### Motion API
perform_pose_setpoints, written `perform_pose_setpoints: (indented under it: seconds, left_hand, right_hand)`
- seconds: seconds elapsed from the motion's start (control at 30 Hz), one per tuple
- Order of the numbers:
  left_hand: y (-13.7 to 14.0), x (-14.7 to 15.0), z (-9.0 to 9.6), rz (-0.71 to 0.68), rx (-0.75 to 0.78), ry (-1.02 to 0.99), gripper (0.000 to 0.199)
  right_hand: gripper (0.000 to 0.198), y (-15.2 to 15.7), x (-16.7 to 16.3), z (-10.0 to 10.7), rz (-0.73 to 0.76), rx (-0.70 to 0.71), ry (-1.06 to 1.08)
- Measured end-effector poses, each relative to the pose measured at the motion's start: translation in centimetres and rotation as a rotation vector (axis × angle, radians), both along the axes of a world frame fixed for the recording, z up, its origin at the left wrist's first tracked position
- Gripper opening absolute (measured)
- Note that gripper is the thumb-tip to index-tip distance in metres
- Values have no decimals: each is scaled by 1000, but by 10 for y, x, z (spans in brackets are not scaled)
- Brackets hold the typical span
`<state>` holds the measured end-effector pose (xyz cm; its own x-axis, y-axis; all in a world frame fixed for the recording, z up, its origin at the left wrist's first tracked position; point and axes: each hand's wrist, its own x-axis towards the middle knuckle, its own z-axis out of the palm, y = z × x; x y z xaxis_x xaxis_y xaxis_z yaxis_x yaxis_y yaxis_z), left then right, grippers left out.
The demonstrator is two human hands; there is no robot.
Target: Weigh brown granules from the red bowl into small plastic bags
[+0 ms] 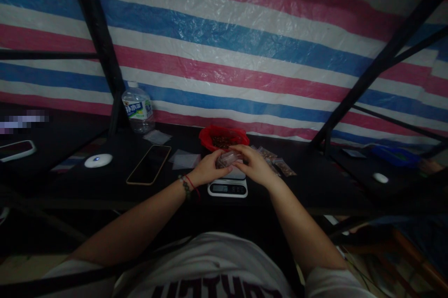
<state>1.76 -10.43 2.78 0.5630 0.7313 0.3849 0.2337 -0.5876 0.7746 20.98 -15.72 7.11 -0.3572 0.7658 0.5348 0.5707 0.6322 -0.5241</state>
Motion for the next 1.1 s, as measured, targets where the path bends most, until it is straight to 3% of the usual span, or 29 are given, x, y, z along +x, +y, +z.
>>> perform_pose_setpoints:
  seconds: [0.1, 0.3, 0.37, 0.5, 0.63, 0.73, 0.87, 1.0, 1.1]
  left_hand:
    - [-1, 0, 1, -3, -23, -40, 46]
    - [8, -3, -1, 46, -72, -134, 38]
    - [12, -4, -1, 54, -203, -254, 36]
    - [15, -9, 8, -76, -685, -637, 40]
    - [7, -16, 21, -291, -897, -686, 51]
    - [-1, -15, 23, -386, -950, -580, 54]
    - [-7, -10, 16, -492, -999, -498, 53]
    - [-12, -5, 7, -530, -1079, -470, 48]
    - [-21, -1, 8, -544, -1072, -401, 60]
  right_hand:
    - [47, 0, 2, -1, -2, -39, 62]
    - [49, 7, 6, -7, -82, -36, -44]
    - [42, 15, 8, -17, -103, -92, 13]
    - [47, 32, 13, -47, -188, -195, 24]
    - [60, 40, 14, -60, -207, -156, -99]
    - [60, 32, 11, -44, -221, -44, -44]
    - [39, 5, -3, -7, -83, 35, 123]
    - [15, -20, -18, 17, 45, -14, -19]
    - [5, -27, -16, 24, 41, -38, -78]
